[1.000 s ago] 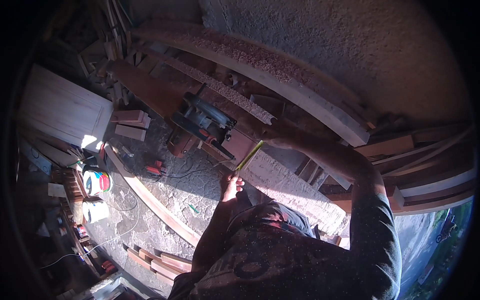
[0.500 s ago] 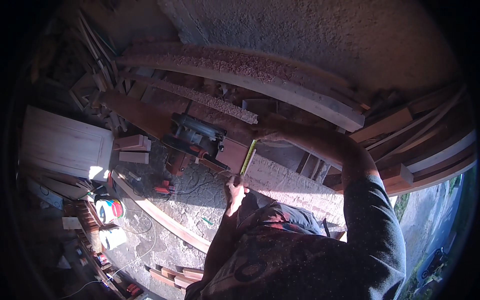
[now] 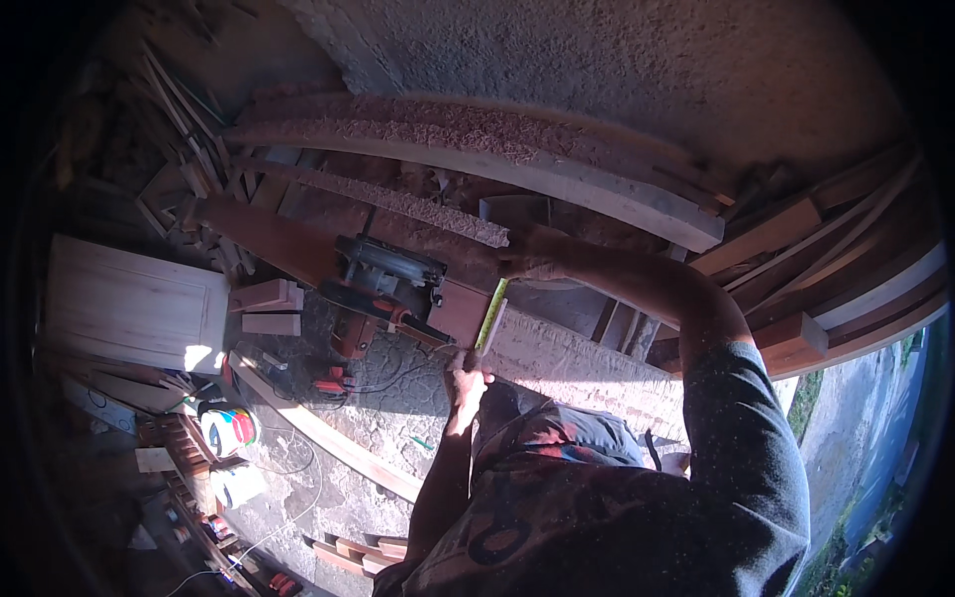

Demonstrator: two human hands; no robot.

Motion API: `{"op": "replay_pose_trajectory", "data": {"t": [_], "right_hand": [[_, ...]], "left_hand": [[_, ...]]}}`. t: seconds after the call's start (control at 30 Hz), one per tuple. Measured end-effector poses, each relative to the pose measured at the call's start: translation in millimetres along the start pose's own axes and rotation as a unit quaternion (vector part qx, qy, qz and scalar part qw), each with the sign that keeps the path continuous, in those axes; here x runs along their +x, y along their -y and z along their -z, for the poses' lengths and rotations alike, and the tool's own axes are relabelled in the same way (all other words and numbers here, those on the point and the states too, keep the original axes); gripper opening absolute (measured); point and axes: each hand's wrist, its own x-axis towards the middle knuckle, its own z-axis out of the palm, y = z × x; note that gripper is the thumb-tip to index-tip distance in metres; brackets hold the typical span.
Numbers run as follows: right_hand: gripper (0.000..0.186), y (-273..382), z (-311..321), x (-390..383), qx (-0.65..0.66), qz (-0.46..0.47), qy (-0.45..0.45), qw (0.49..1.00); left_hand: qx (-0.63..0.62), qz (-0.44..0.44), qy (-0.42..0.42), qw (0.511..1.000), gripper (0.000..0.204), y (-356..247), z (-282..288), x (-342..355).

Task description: The person uses a circular saw to cut a wooden plank resting on support beams. They guide the saw along a line, use a tape measure to check dimensions, and manage the power cable while working on the concrete floor.

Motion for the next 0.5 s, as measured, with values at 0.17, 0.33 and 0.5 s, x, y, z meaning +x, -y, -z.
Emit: {"op": "replay_pose_trajectory", "data": {"t": [0.17,0.33,0.5], "right_hand": [[0.026,3,0,-2,0.012,-0.023,-0.002,1.0],[0.031,2,7,-11,-0.02,-0.037,-0.042,0.998],[0.037,-3,3,-15,-0.047,-0.044,-0.051,0.997]], "left_hand": [[0.011,-0.034,-0.026,0.999,0.028,17,-4,4],[0.024,-0.068,-0.038,0.997,0.028,23,-8,4],[0.025,-0.104,-0.087,0.99,0.026,28,-13,2]]}}
